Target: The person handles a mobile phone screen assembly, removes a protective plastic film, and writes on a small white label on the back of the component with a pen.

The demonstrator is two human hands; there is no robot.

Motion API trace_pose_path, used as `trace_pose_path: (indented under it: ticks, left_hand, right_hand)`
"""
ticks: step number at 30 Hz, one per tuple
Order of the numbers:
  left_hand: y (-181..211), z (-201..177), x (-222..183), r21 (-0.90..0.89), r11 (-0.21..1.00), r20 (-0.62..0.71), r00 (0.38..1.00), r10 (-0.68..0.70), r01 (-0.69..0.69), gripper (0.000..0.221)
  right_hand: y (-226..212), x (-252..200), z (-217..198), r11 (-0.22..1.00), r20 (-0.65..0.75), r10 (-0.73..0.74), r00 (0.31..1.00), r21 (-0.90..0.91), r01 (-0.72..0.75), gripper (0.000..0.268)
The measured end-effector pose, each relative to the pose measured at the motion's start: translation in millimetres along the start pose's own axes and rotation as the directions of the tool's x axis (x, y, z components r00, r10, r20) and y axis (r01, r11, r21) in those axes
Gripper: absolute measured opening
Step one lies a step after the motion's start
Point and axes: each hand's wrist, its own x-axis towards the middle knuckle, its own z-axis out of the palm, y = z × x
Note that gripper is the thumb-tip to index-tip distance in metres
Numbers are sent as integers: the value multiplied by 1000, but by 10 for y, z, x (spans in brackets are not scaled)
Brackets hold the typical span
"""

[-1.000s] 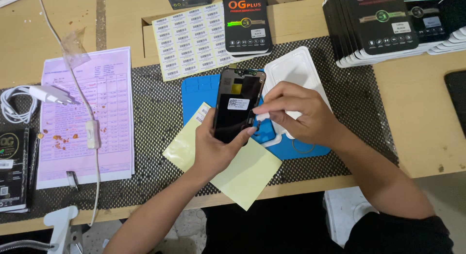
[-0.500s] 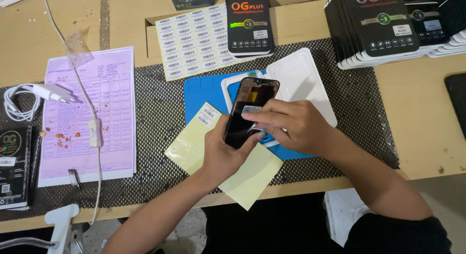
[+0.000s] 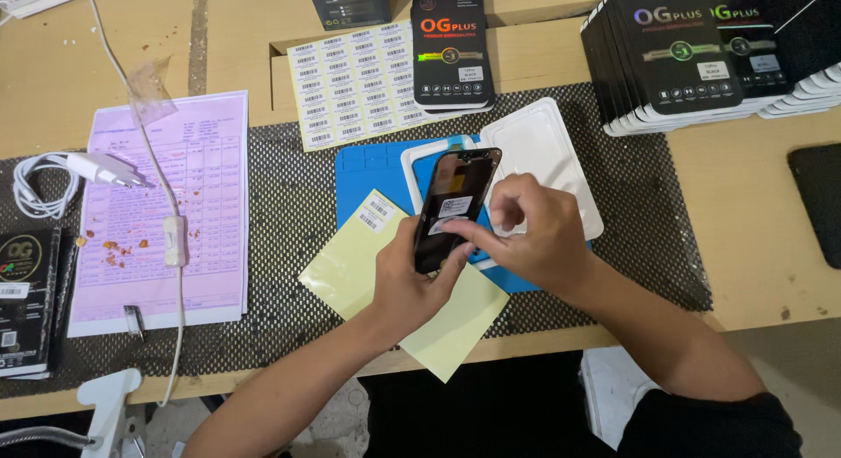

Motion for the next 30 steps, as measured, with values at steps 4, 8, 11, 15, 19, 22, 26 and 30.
trace_pose_path:
  ticks: [4, 8, 11, 15, 19, 22, 26, 30]
  left_hand:
    - [60, -40, 66, -160, 986, -56, 996, -62, 53, 16]
    - [7, -92, 106, -277, 946, -60, 980, -190, 167, 11]
    - [-27, -83, 88, -279, 937, -36, 972, -230, 211, 16]
    - [-142, -133, 45, -305, 905, 15, 951, -308, 297, 23]
    - [-85, -127, 67, -344, 890, -30, 944, -330, 300, 28]
    - [202, -169, 193, -331, 895, -79, 936, -342, 299, 28]
    - [-21, -267, 115, -343, 868, -70, 911, -406, 360, 32]
    - [92, -303, 157, -416, 846, -69, 916, -394, 333, 38]
  right_hand:
    - [7, -11, 57, 974, -106, 155, 982, 180, -134, 70]
    - [-68, 37, 64, 805, 130, 329, 935, 479, -350, 86]
    - [44, -15, 140, 729, 273, 345, 898, 524, -440, 49]
    - [75, -4, 132, 672, 307, 339, 890, 583, -457, 44]
    - [67, 39, 6, 639, 338, 365, 868, 587, -497, 39]
    - [143, 162, -224, 803, 193, 332, 923, 456, -384, 42]
    - [345, 273, -732, 901, 2, 115, 993, -422, -104, 40]
    - [573, 482, -893, 554, 243, 817, 523, -583, -594, 76]
